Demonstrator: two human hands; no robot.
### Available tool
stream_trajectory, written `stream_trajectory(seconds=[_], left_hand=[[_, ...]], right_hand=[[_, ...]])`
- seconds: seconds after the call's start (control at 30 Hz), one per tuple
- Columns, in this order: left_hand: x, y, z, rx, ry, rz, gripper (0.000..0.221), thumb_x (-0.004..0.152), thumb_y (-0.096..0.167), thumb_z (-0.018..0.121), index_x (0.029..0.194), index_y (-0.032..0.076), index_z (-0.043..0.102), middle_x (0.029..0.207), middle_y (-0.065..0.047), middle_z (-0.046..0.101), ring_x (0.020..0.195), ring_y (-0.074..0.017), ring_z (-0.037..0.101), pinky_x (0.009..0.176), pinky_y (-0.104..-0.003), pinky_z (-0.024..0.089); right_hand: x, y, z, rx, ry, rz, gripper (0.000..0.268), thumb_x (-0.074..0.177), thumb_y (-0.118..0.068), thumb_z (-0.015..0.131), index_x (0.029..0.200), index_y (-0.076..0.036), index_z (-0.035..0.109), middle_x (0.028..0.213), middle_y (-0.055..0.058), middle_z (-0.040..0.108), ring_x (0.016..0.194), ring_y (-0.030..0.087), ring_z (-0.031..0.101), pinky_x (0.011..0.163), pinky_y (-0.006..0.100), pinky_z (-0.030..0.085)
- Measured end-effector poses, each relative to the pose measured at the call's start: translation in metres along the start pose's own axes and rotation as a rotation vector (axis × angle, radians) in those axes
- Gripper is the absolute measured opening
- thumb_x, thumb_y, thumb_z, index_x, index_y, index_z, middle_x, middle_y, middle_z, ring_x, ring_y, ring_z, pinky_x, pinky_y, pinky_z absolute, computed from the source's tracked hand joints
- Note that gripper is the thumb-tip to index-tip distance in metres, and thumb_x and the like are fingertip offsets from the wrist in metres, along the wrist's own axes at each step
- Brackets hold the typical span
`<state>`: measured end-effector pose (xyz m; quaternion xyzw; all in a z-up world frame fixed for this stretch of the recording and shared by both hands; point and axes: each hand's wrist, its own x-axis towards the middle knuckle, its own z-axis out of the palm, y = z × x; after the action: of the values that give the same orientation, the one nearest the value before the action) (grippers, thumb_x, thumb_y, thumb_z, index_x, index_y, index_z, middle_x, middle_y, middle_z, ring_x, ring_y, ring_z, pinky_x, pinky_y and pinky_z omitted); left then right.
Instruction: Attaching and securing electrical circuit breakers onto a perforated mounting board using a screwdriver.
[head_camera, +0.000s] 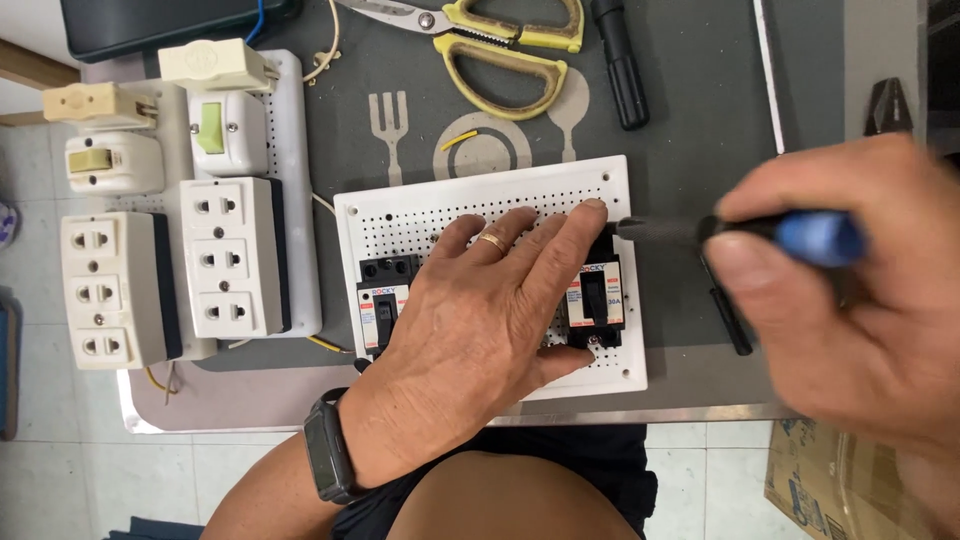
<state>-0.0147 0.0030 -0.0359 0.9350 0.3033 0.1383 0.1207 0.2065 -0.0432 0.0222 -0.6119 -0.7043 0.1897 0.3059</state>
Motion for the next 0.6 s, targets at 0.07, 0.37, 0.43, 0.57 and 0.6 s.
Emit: stream_trajectory(seconds=[0.07, 0.37, 0.43, 0.57, 0.6], left_hand=[[-0.001, -0.001, 0.004, 0.001, 0.013, 0.004, 0.123, 0.058, 0.054, 0.097, 0.148, 0.007, 0.027, 0.134, -0.011, 0.063, 0.124, -0.0323, 0.059, 0.1, -0.049, 0.045], [0.001, 0.0, 0.001, -0.03, 0.023, 0.007, 0.111, 0.06, 0.05, 0.095, 0.143, 0.006, 0.034, 0.133, -0.012, 0.061, 0.121, -0.0337, 0.058, 0.098, -0.049, 0.044], [0.001, 0.0, 0.0, -0.039, 0.032, 0.01, 0.111, 0.06, 0.049, 0.095, 0.142, 0.005, 0.035, 0.132, -0.012, 0.06, 0.121, -0.0346, 0.058, 0.097, -0.049, 0.044], [0.003, 0.001, -0.001, -0.024, 0.027, 0.008, 0.114, 0.054, 0.053, 0.097, 0.139, 0.006, 0.038, 0.128, -0.011, 0.062, 0.119, -0.0341, 0.058, 0.098, -0.049, 0.044], [0.003, 0.001, -0.001, -0.022, 0.026, 0.008, 0.119, 0.051, 0.055, 0.098, 0.14, 0.007, 0.036, 0.128, -0.011, 0.063, 0.121, -0.0358, 0.058, 0.098, -0.05, 0.044]], right_hand=[[-0.004, 0.002, -0.006, -0.032, 0.005, -0.02, 0.028, 0.095, -0.01, 0.056, 0.11, 0.013, 0.058, 0.101, 0.023, 0.058, 0.078, 0.026, 0.057, 0.071, 0.034, 0.043], [-0.006, -0.008, -0.001, -0.127, 0.026, 0.016, 0.017, 0.098, -0.014, 0.061, 0.104, 0.002, 0.063, 0.059, 0.002, 0.054, 0.049, 0.014, 0.049, 0.05, 0.026, 0.038], [-0.011, -0.003, 0.002, -0.12, 0.04, 0.015, 0.017, 0.098, -0.013, 0.061, 0.104, 0.003, 0.063, 0.056, 0.002, 0.053, 0.046, 0.013, 0.048, 0.048, 0.026, 0.037], [-0.019, 0.003, 0.005, 0.102, 0.165, 0.112, 0.023, 0.102, -0.007, 0.055, 0.113, 0.013, 0.051, 0.097, 0.024, 0.058, 0.078, 0.024, 0.061, 0.069, 0.029, 0.045], [-0.019, 0.002, 0.006, 0.17, 0.199, 0.185, 0.024, 0.105, -0.007, 0.05, 0.116, 0.014, 0.045, 0.084, 0.023, 0.057, 0.067, 0.022, 0.061, 0.059, 0.026, 0.045]])
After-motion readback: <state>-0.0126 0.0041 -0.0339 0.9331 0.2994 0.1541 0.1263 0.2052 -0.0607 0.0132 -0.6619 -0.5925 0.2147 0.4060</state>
